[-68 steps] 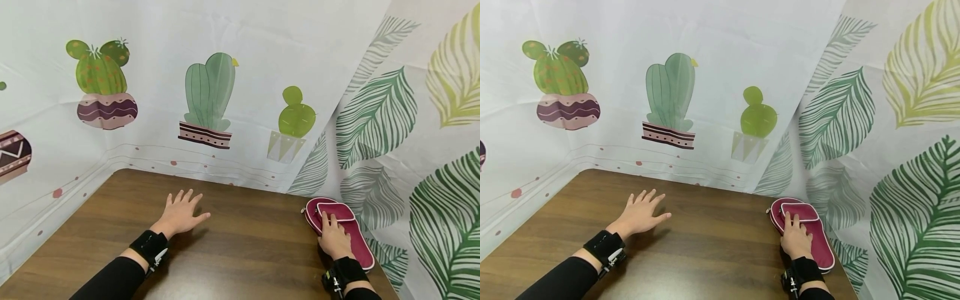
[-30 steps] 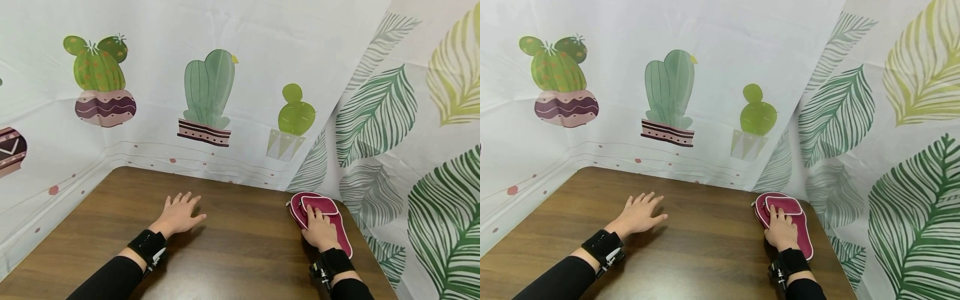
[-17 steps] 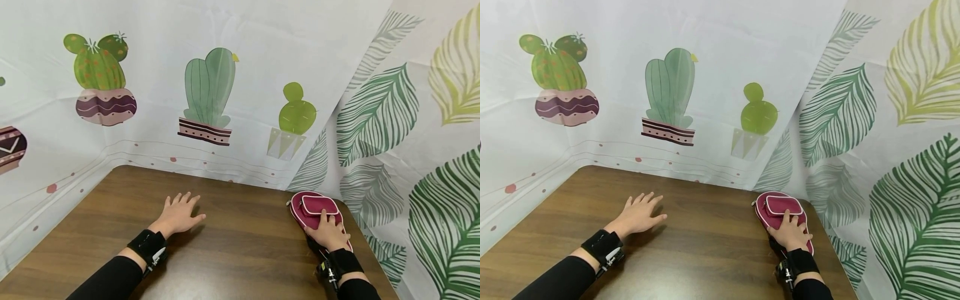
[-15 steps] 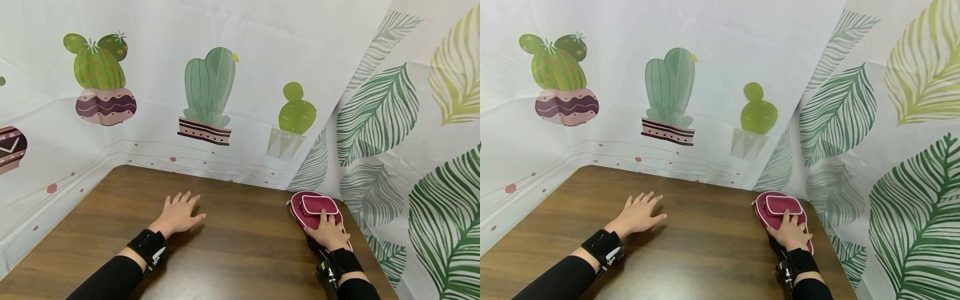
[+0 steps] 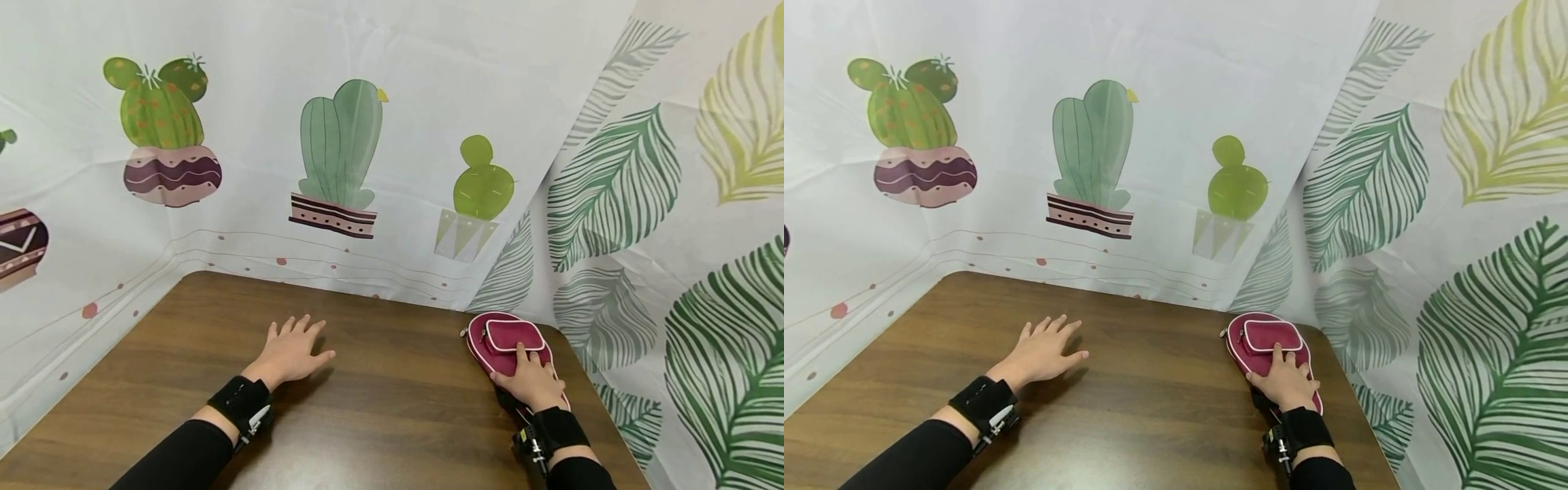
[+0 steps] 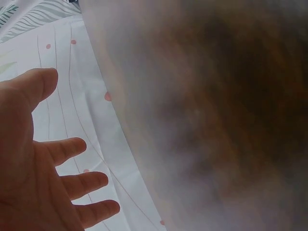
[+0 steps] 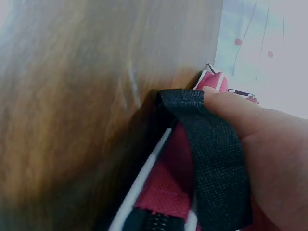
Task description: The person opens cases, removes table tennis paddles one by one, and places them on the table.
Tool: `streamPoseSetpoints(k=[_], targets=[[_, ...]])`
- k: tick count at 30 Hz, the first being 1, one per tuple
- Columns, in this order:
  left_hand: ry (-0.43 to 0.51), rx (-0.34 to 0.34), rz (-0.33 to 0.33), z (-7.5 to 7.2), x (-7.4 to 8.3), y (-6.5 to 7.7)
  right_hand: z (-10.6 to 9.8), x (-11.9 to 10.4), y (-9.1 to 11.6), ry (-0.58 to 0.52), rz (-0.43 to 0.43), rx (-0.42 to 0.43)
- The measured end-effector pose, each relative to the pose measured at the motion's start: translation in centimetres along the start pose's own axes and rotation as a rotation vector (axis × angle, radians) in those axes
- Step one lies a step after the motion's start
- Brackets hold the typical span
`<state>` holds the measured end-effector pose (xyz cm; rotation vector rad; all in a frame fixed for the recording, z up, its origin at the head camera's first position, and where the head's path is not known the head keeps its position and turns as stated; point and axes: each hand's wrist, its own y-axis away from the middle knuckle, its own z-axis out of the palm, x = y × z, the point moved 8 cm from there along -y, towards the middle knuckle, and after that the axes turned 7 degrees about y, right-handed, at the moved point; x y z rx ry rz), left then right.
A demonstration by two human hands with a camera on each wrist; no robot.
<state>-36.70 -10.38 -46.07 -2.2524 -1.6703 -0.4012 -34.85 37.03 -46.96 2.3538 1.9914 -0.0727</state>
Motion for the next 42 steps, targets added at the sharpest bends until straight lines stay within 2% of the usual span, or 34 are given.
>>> streamPoseSetpoints(k=[7, 25, 42], targets=[[0.008, -0.004, -0.006, 0.1, 0.0, 0.2, 0.0, -1.4, 0.3, 0.010, -0.035, -0.010], [0.020, -0.011, -0.004, 0.2, 0.1, 0.0, 0.3, -4.9, 0.6, 0.026, -0.094, 0.034], [0.022, -0.017, -0.005, 0.2, 0.1, 0.2, 0.5, -9.2, 1.3, 0.044, -0.164, 0.052]])
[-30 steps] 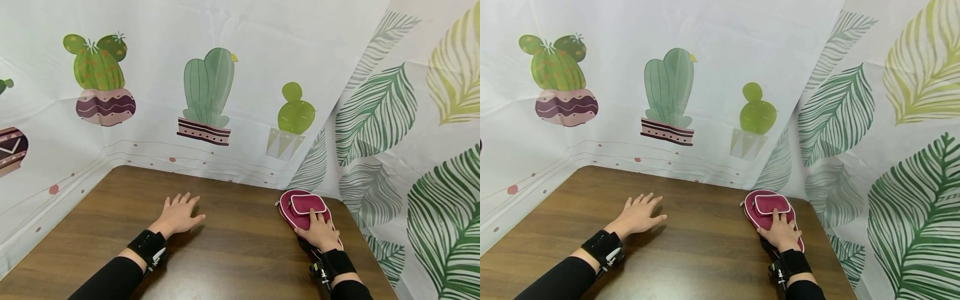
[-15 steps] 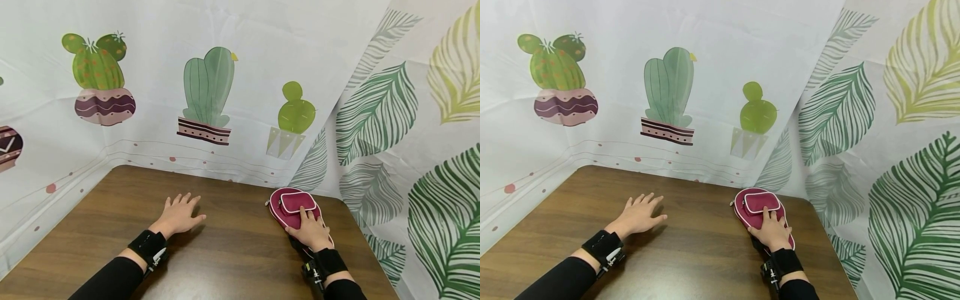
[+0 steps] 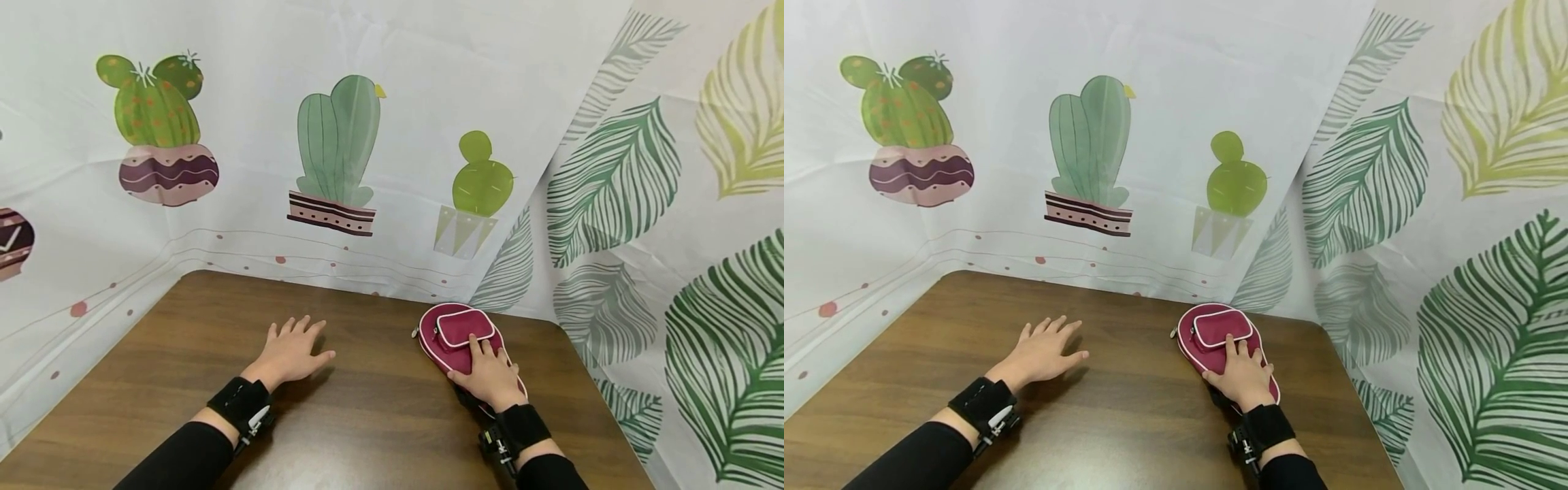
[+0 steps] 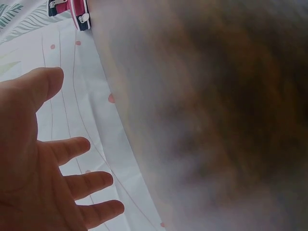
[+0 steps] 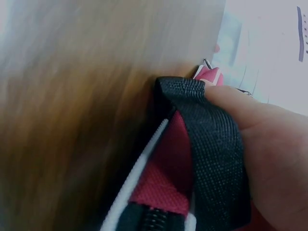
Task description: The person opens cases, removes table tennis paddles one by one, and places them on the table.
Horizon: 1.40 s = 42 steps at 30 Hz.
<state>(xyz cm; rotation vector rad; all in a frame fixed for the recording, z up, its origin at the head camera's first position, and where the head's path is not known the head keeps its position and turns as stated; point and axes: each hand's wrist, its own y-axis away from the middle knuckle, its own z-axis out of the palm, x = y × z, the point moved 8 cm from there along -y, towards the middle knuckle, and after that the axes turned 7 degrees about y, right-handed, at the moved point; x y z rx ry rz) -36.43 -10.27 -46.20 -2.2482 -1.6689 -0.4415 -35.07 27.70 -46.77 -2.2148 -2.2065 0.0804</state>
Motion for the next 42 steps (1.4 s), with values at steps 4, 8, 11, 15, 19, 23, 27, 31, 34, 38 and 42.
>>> streamPoseSetpoints(k=[4, 8, 11, 15, 19, 23, 27, 31, 34, 38, 42], targets=[[-0.014, 0.001, -0.003, -0.1, -0.2, 0.1, -0.1, -1.0, 0.0, 0.001, -0.030, 0.004], [-0.010, -0.004, -0.009, 0.1, -0.3, 0.3, 0.0, -1.1, 0.1, 0.013, -0.059, -0.009], [-0.002, -0.003, -0.009, 0.1, -0.3, 0.4, -0.2, -0.7, -0.1, 0.023, -0.080, -0.026], [-0.001, -0.005, -0.009, 0.0, -0.1, 0.4, -0.3, -0.2, -0.3, 0.000, -0.090, -0.046], [0.004, -0.016, -0.008, 0.0, 0.0, 0.5, -0.3, 0.0, -0.3, -0.014, -0.087, -0.052], [0.010, -0.013, -0.011, 0.0, 0.0, 0.4, -0.3, 0.1, -0.2, -0.008, -0.085, -0.034], [0.002, -0.010, -0.015, 0.0, -0.2, 0.3, -0.5, 0.1, -0.1, -0.001, -0.076, -0.019], [-0.003, -0.018, -0.016, 0.0, -0.4, 0.3, -0.5, -0.1, -0.1, 0.009, -0.073, -0.023], [0.000, -0.012, -0.016, -0.2, -0.4, 0.2, -0.5, -0.4, -0.2, 0.008, -0.068, -0.023], [0.004, -0.004, -0.012, -0.3, -0.2, 0.2, -0.5, -0.8, -0.2, 0.000, -0.057, -0.021], [0.006, -0.015, -0.015, 0.0, -0.1, 0.3, -0.3, -1.2, -0.1, 0.015, -0.057, -0.017]])
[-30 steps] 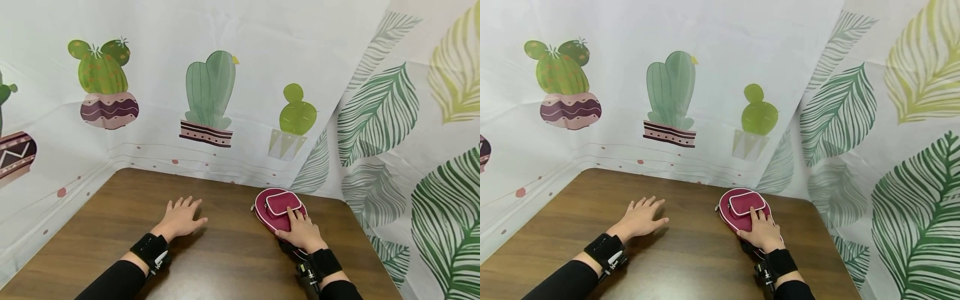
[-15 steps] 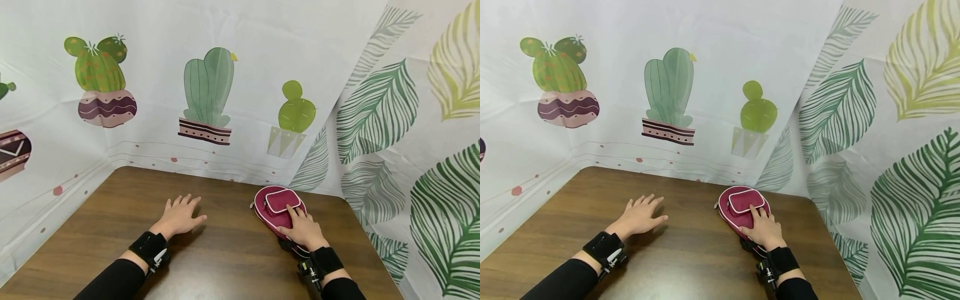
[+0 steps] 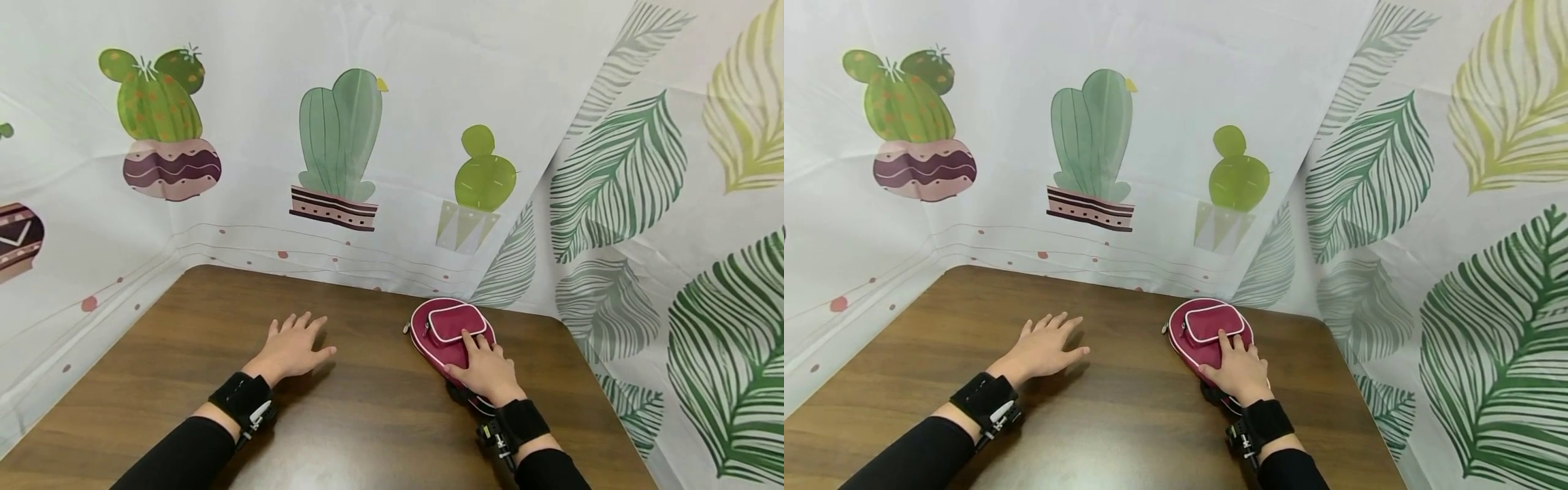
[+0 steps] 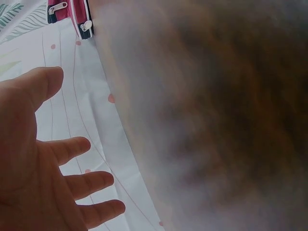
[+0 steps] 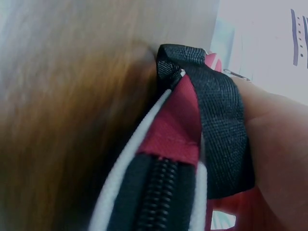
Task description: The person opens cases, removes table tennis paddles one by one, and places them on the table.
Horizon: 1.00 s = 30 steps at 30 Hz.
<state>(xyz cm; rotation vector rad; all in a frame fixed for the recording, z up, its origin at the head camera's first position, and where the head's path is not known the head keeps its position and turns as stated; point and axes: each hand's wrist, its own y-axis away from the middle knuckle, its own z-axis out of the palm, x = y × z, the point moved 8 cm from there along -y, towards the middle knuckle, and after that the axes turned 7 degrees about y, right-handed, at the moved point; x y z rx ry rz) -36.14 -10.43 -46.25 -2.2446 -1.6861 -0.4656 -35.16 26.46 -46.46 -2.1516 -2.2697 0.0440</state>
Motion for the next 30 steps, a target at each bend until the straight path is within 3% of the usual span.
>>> streamPoseSetpoints(k=[30], targets=[[-0.013, -0.007, 0.037, 0.4, 0.6, 0.4, 0.1, -4.8, 0.8, -0.056, -0.033, 0.015]])
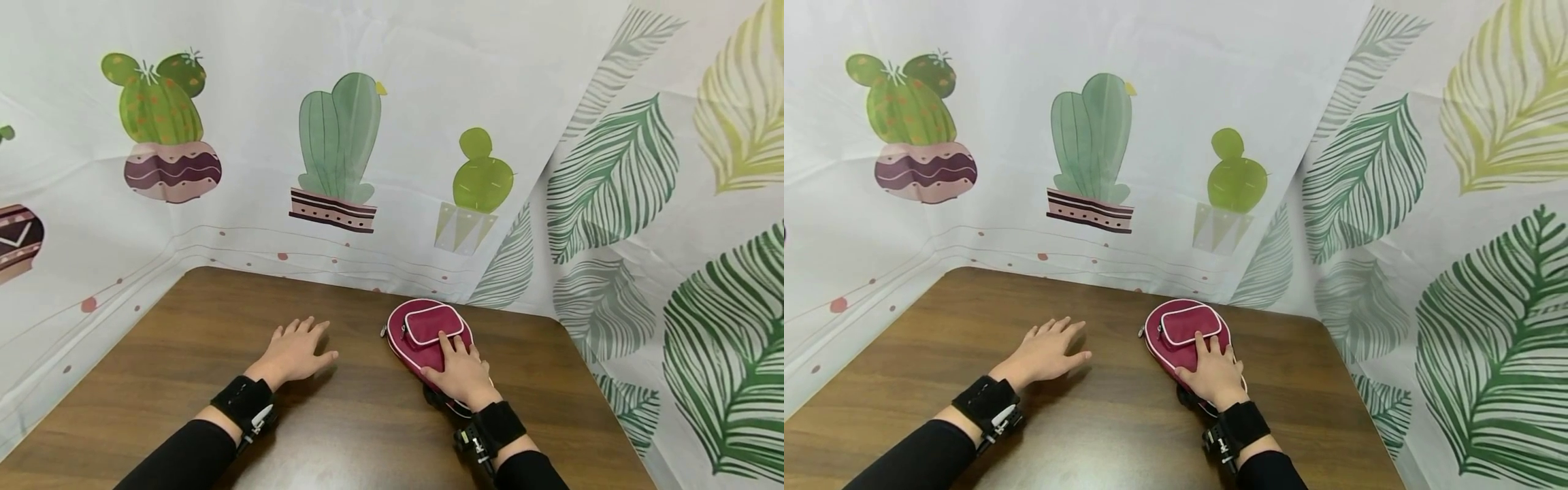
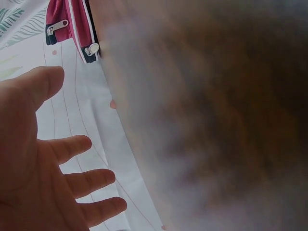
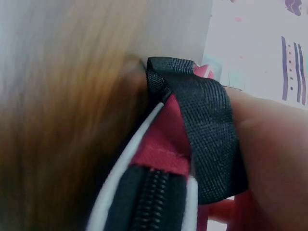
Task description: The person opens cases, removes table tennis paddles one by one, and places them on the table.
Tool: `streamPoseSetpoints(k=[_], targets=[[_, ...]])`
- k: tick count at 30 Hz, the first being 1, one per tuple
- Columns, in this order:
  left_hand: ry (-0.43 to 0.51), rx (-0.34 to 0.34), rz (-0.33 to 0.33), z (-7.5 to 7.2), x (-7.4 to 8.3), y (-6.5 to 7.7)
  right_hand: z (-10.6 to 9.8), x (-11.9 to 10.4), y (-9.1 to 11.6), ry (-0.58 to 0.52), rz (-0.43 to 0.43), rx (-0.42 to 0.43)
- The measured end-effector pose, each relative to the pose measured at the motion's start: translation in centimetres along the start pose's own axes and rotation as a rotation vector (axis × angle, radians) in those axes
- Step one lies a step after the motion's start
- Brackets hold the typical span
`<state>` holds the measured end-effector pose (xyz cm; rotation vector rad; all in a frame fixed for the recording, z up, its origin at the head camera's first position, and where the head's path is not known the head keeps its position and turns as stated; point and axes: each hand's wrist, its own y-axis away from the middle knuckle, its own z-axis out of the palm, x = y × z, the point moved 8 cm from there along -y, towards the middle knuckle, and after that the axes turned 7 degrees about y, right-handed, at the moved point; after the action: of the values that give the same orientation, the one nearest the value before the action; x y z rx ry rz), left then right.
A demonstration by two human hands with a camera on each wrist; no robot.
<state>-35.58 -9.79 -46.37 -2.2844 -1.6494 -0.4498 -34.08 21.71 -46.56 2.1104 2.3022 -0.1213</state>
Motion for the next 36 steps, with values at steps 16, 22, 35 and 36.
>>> streamPoseSetpoints(k=[16, 22, 35, 36], targets=[[-0.010, -0.005, 0.015, 0.1, 0.8, 0.5, 0.0, -2.5, 0.9, 0.008, -0.083, 0.002], [-0.007, -0.033, 0.027, 0.4, 1.6, 0.6, -0.6, -3.7, 1.6, -0.003, -0.105, -0.005], [0.162, -0.131, 0.353, 2.8, 9.1, 0.8, -1.9, -6.3, 3.0, 0.015, -0.243, 0.079], [0.160, -0.144, 0.373, 3.1, 10.0, 0.9, -2.0, -6.6, 3.1, 0.027, -0.264, 0.097]])
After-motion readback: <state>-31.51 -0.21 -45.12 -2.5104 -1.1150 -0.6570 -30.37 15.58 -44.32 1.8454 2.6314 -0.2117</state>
